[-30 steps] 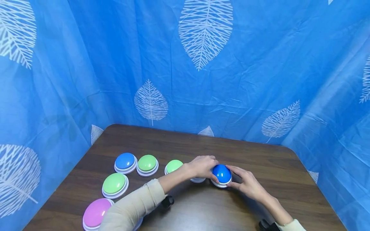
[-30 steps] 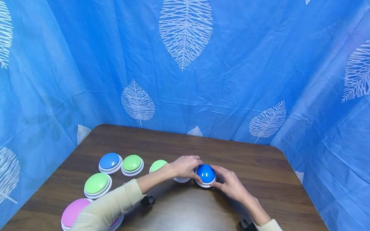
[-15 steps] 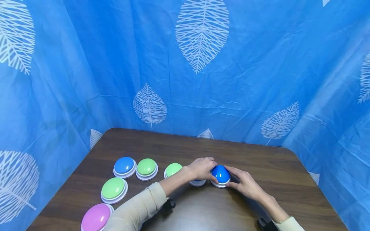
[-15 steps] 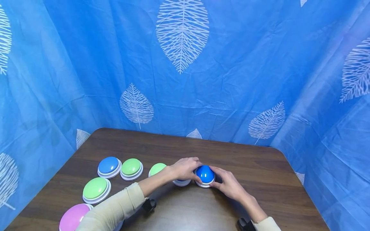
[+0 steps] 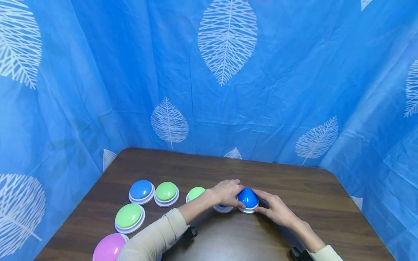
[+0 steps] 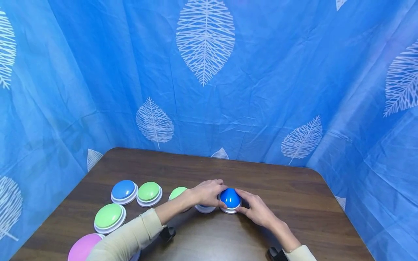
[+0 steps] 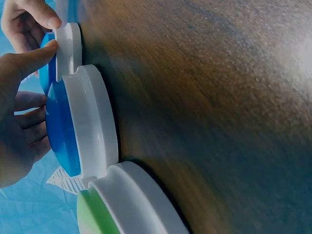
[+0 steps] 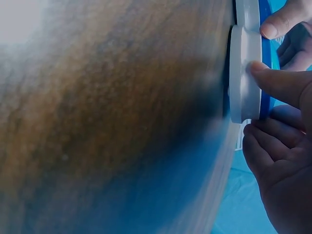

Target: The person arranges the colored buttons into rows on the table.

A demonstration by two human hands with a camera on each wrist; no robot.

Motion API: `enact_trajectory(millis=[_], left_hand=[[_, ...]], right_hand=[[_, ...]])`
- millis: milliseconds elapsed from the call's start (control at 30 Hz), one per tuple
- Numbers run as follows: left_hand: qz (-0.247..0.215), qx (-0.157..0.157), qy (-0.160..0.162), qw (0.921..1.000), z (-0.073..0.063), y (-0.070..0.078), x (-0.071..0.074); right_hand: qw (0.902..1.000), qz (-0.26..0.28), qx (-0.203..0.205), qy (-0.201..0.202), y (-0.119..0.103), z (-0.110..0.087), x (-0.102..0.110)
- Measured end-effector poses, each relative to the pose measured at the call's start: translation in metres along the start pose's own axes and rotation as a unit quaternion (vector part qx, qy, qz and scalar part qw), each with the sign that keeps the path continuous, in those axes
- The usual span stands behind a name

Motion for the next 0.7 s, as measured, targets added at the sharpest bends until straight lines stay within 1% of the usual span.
enact_trajectory(millis=[167,400,567,700], left_hand=[[0.002,-0.003,-0.005,1.0,-0.0002,-0.0005,-0.0028],[0.0,-0.009,-0.008,0.9999,0.0003,-0.0022,-0.003],[0.0,-0.006,-0.01,0.9999,0.0004,-0.0029,-0.0029],[-0.006,0.0,-0.009,0.9999,-0.0007,-0.0034,-0.0031]], right_hand=[[0.9998,-0.002,-0.008,-0.016,0.0006,-0.0007,-0.0025],[0.9998,-0.004,-0.016,-0.009,0.0008,-0.0002,-0.0025],[0.9995,-0.001,-0.029,-0.013,0.0011,0.0006,-0.0027],[0.9994,-0.005,-0.032,-0.012,0.0004,0.0016,-0.0027]])
Point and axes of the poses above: each hand's wrist, its own z-axis towards the middle knuckle, its own x-axis out of the back of the hand, y = z × x, the point moved 2 cm from there along z, towards the middle knuckle, and after that the axes turned 6 degrees about -x, right-handed, at the moved point
